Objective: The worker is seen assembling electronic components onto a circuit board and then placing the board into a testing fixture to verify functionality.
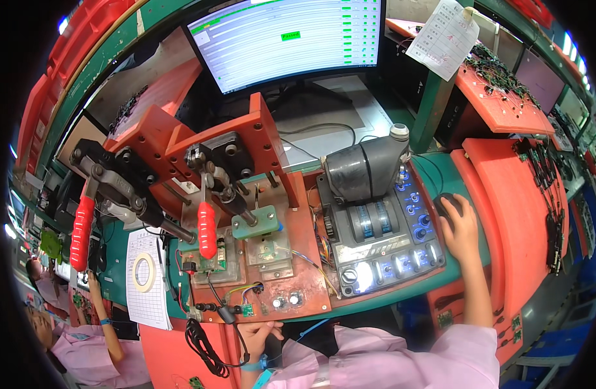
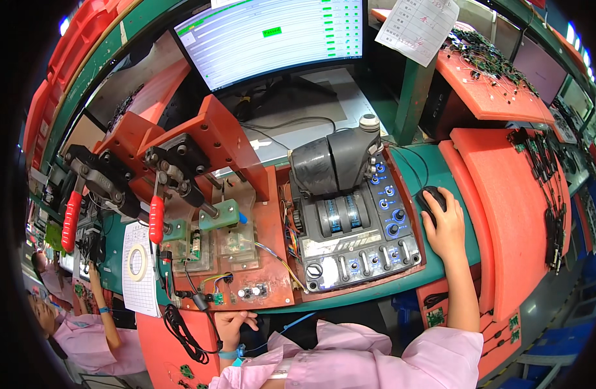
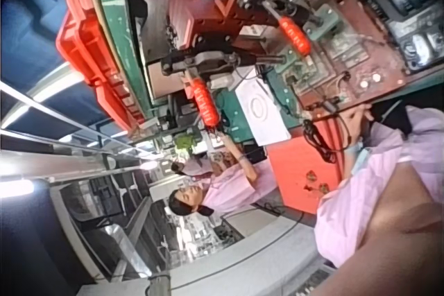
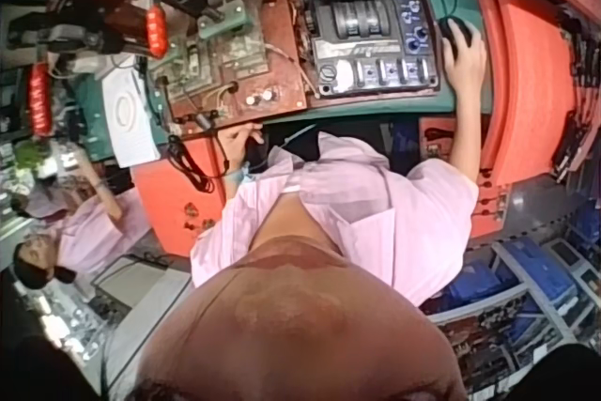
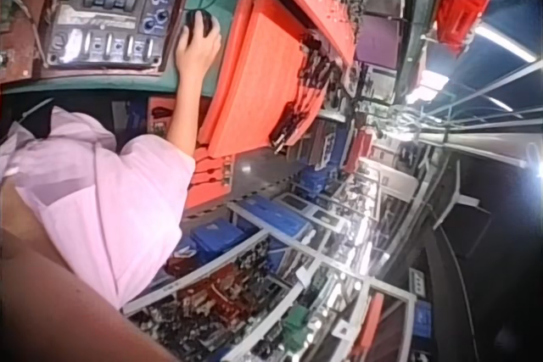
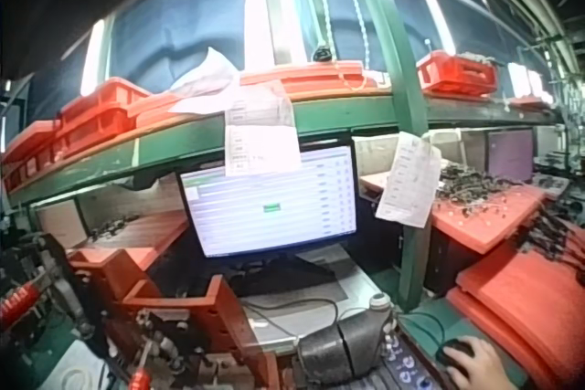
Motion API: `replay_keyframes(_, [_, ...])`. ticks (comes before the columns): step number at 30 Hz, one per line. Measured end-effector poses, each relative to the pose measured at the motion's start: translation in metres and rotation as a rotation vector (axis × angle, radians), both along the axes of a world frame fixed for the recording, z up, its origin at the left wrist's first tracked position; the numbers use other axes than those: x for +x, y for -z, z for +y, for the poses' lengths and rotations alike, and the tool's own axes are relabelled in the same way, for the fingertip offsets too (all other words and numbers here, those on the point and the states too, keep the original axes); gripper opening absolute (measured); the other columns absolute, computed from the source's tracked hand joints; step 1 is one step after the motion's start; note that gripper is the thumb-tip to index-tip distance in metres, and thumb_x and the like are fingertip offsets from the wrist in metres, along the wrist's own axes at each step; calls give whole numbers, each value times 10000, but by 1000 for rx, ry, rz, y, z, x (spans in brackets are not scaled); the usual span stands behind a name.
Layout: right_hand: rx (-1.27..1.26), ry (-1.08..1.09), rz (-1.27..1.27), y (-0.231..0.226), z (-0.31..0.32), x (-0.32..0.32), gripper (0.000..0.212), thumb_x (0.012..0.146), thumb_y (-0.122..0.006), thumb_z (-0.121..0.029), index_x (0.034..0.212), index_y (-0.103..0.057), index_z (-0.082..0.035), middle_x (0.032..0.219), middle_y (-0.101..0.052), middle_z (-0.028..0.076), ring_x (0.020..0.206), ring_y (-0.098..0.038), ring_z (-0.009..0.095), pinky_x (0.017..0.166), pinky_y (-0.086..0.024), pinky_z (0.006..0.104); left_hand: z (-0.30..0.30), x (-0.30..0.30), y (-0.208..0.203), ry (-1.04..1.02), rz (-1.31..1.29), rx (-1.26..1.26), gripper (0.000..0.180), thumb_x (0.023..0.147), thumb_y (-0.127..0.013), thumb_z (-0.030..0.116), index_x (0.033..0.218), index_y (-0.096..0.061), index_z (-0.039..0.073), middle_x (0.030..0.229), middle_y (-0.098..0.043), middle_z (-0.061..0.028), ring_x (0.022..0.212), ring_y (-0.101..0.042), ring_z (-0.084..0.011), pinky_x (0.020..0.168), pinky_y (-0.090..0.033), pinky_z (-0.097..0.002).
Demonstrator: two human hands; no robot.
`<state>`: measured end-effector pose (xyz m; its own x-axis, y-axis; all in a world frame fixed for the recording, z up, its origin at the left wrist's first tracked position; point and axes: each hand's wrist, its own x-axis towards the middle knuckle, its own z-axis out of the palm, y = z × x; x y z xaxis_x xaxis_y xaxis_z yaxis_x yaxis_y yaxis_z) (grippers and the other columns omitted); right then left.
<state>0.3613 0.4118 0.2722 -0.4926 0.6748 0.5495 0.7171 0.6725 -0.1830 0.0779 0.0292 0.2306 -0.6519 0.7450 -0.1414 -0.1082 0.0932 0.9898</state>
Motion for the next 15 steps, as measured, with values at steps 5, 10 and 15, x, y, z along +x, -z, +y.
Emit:
replay_keyframes(5, [-1,11,4,0,2,0,410,795,-656,-104,1202,-613,-126,1273,-503,129,1023,-550,304,882,-468,384,3,0,-3,9,-2,-12,224,888,-512,-3,793,-668,-132,583,-635,-151,461,-605,-227,603,-519,-267])
replay_keyframes(10, [1,14,-3,1,1,2,400,801,-654,-120,1200,-615,-129,1268,-505,127,1015,-551,303,872,-469,383,-1,-1,-2,20,-18,-40,231,885,-515,17,798,-673,-128,553,-624,-148,456,-600,-227,597,-511,-256])
replay_keyframes(15, [2,7,9,3,5,2,398,802,-655,-132,1198,-616,-131,1264,-507,124,1011,-551,303,865,-469,381,2,-3,1,-9,-2,-16,228,883,-523,24,806,-678,-124,549,-624,-144,454,-597,-223,580,-502,-241])
